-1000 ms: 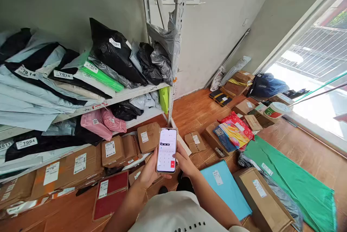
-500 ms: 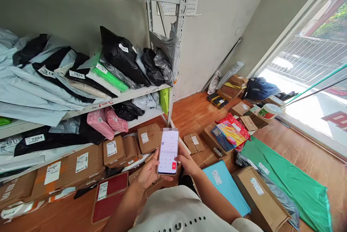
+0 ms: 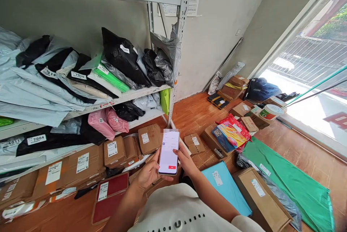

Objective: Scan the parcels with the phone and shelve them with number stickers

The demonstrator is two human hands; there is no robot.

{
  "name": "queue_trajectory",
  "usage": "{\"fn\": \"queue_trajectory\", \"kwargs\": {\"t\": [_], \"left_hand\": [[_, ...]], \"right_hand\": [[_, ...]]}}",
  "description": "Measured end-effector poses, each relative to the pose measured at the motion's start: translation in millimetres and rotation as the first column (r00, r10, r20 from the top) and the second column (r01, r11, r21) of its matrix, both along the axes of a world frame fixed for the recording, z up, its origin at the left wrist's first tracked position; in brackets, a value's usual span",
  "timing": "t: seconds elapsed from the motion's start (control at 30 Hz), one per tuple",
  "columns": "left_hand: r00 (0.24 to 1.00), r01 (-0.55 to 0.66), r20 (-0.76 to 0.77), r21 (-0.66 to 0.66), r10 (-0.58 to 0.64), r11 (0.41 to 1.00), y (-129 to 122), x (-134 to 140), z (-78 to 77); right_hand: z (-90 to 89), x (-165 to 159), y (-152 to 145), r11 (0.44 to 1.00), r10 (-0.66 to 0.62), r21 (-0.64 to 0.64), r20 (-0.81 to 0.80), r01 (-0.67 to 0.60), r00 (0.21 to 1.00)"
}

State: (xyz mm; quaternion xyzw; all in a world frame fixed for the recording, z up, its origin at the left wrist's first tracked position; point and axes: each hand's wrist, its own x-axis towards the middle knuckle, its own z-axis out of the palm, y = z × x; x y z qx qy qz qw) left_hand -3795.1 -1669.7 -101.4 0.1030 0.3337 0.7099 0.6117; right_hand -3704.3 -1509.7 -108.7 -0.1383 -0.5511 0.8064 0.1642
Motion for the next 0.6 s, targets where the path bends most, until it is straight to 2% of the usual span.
{"fn": "queue_trajectory", "kwargs": {"t": [0.07, 0.23, 0.3, 0.37, 0.43, 0.53, 0.6], "left_hand": [[1.0, -0.002, 0.03, 0.015, 0.002, 1.0, 2, -1, -6.4], [0.998, 0.015, 0.064, 0.023, -0.016, 1.0, 15, -1, -18.4], [0.997, 0.037, 0.065, 0.003, -0.038, 0.999, 25, -1, -20.4], [0.997, 0.069, 0.047, -0.035, -0.067, 0.997, 39, -2, -20.3], [0.992, 0.126, -0.01, -0.076, -0.127, 0.989, 56, -7, -18.8], [0.951, 0.203, -0.206, -0.138, -0.229, 0.969, 88, -29, -19.1], [0.916, 0.164, -0.328, -0.222, -0.232, 0.961, 113, -53, -24.4]], "right_hand": [[-2.1, -1, 3, 1.0, 0.012, -0.009, -0.005, -0.012, 1.0], [-11.2, 4, 13, 0.987, 0.141, -0.07, -0.063, -0.146, 0.988], [-17.7, 4, 18, 0.982, 0.094, -0.16, -0.056, -0.101, 0.994], [-24.3, 2, 26, 0.954, 0.001, -0.299, -0.029, -0.01, 1.0], [-28.5, -2, 39, 0.907, -0.056, -0.418, -0.006, 0.048, 0.998], [-29.0, -6, 71, 0.875, -0.072, -0.479, 0.008, 0.067, 0.997], [-27.4, -6, 100, 0.861, -0.079, -0.502, 0.02, 0.079, 0.997]]}}
